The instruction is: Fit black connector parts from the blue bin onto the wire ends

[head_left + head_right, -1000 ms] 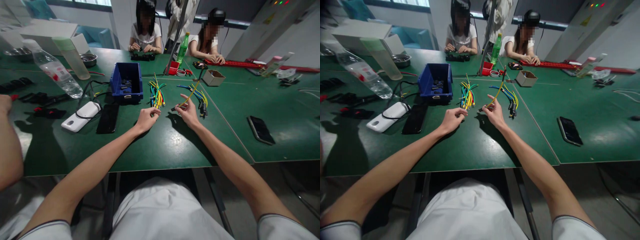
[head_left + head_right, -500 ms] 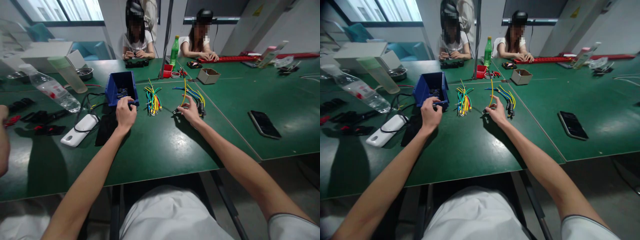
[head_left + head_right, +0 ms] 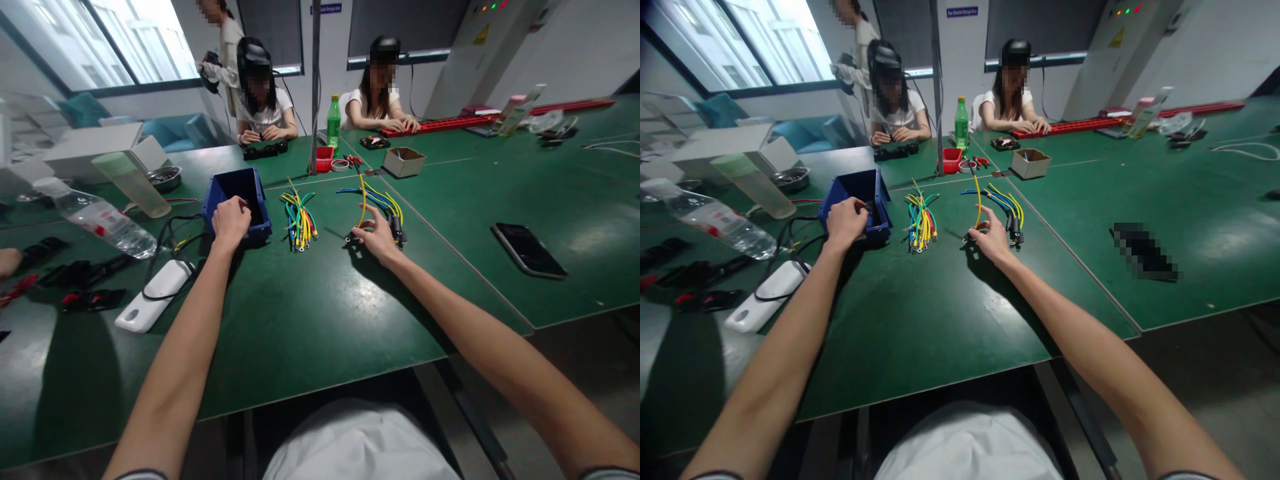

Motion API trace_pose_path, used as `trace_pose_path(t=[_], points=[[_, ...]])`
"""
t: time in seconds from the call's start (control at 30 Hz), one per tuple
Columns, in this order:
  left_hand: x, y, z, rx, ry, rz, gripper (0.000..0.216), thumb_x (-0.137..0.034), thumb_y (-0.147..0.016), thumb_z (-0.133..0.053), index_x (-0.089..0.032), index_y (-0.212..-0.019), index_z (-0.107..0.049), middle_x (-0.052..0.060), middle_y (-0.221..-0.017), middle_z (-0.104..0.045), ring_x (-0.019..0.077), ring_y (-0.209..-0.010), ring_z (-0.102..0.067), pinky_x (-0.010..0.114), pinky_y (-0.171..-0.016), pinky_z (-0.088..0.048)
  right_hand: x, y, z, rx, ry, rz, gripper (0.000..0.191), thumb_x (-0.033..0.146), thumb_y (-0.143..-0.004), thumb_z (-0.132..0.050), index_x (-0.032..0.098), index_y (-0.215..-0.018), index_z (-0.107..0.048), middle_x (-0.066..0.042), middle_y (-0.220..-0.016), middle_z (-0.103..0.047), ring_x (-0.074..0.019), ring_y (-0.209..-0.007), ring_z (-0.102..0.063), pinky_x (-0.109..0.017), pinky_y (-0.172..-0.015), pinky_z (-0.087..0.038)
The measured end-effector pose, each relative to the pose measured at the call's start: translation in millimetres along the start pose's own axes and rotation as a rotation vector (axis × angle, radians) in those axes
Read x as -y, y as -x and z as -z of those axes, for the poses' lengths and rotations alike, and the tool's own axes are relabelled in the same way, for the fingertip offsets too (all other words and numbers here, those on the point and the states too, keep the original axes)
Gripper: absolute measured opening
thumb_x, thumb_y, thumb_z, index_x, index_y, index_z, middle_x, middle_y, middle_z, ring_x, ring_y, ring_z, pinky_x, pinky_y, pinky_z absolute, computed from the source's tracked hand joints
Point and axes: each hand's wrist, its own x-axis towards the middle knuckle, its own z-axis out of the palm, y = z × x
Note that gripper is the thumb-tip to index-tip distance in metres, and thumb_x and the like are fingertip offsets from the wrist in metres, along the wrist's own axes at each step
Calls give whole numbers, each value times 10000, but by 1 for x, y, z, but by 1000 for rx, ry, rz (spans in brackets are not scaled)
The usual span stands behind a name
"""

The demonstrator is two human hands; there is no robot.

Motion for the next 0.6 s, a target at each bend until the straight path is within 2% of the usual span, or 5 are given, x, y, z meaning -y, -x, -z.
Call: trace_pose_path(t=[0.1,0.17,0.3,0.43,0.6], points=[[5,-11,-11,-45,-4,9,304,-281,-814,-522,-186,-1083,-627,135,-1085,-639,300,-998,-596,414,-863,-472,5,-1,1,-40,69,38,688,277,-684,-650,257,-1341,-444,-8,-801,-598,-152,-609,-602,-316,-596,-533],[9,-15,-19,-14,2,9,328,-296,-795,-546,-188,-1095,-623,145,-1122,-627,309,-1023,-591,426,-868,-475,7,-2,3,-83,114,73,666,276,-696,-641,251,-1336,-460,-6,-801,-590,-147,-605,-600,-331,-637,-535],[16,-22,-32,153,1,19,383,-317,-752,-583,-209,-1116,-637,148,-1114,-650,339,-1042,-598,452,-860,-482,8,-8,9,-152,179,143,606,265,-722,-610,253,-1316,-490,-9,-817,-596,-149,-610,-603,-351,-677,-532],[21,-32,-39,363,10,67,477,-280,-702,-607,-258,-1178,-632,142,-1145,-654,375,-1057,-603,490,-852,-480,6,-14,17,-192,232,146,542,240,-732,-588,231,-1271,-532,-24,-814,-624,-166,-627,-621,-352,-680,-523],[28,-35,-44,426,48,84,485,-257,-673,-608,-268,-1156,-656,135,-1184,-644,381,-1086,-594,501,-889,-461,10,-19,27,-240,308,123,534,235,-719,-588,205,-1251,-553,-35,-791,-640,-184,-658,-638,-344,-688,-517]])
